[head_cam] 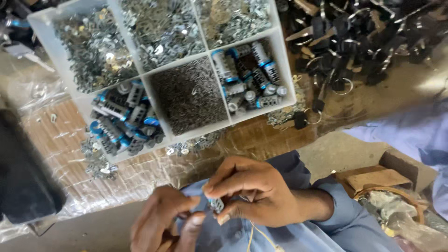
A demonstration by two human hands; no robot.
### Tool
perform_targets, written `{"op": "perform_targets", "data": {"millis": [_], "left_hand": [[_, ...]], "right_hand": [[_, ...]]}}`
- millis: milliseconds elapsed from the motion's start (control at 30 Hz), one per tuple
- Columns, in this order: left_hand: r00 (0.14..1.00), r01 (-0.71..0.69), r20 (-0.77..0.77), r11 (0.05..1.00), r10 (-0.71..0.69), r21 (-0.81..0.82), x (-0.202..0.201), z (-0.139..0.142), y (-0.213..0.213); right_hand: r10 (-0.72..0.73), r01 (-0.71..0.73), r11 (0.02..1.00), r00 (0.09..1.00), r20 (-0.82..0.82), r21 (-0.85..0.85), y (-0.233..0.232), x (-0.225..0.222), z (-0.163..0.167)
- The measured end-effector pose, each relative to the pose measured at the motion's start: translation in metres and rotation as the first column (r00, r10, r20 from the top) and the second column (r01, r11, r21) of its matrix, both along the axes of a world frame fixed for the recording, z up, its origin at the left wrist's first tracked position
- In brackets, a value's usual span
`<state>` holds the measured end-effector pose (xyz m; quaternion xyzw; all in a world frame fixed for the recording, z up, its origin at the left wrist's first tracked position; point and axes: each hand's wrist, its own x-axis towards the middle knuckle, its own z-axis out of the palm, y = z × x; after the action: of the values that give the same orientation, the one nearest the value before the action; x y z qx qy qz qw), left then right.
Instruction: The person assembles small padlock cylinders at a workbench. They pick tiny metal pins and springs from a compartment tray and insert them one at a time into the open end of a lock cylinder held in the other hand, repeating the insertion cycle and setting finished cylinders with the pile of completed keychain locks.
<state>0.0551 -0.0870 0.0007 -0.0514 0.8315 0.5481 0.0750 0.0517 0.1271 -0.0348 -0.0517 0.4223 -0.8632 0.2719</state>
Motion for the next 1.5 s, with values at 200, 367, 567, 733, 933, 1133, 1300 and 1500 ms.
{"op": "perform_targets", "data": {"millis": [200,367,567,733,933,1133,1300,1500], "left_hand": [[0.91,-0.096,-0.367,0.761,-0.194,-0.641,0.004,-0.017,-0.039],[0.954,-0.129,-0.295,0.815,-0.054,-0.565,0.016,-0.024,-0.059],[0.957,-0.124,-0.275,0.717,-0.097,-0.686,0.002,-0.029,-0.064],[0.958,-0.073,-0.255,0.746,-0.133,-0.662,-0.008,-0.023,-0.063],[0.96,-0.002,-0.21,0.751,-0.183,-0.66,-0.014,-0.022,-0.067],[0.95,-0.038,-0.247,0.719,-0.189,-0.694,-0.006,-0.019,-0.068],[0.896,0.096,-0.294,0.793,-0.332,-0.602,0.003,-0.026,-0.071],[0.899,0.045,-0.417,0.975,-0.133,-0.216,0.019,-0.033,-0.053]], "right_hand": [[-0.077,0.077,0.995,0.997,-0.012,0.059,-0.018,0.002,-0.003],[-0.046,0.047,0.996,0.999,-0.025,0.075,-0.027,0.005,-0.01],[-0.007,0.013,0.993,0.999,-0.048,0.118,-0.037,0.004,-0.011],[0.013,0.002,0.992,0.993,-0.118,0.123,-0.037,0.003,-0.004],[-0.018,0.027,0.992,0.997,-0.077,0.127,-0.04,0.003,-0.005],[-0.061,0.071,0.993,0.992,-0.108,0.096,-0.035,0.001,-0.006],[-0.034,0.057,0.983,0.991,-0.129,0.174,-0.023,-0.001,-0.002],[-0.134,0.126,0.987,0.988,0.08,0.098,-0.015,0.006,-0.009]]}}
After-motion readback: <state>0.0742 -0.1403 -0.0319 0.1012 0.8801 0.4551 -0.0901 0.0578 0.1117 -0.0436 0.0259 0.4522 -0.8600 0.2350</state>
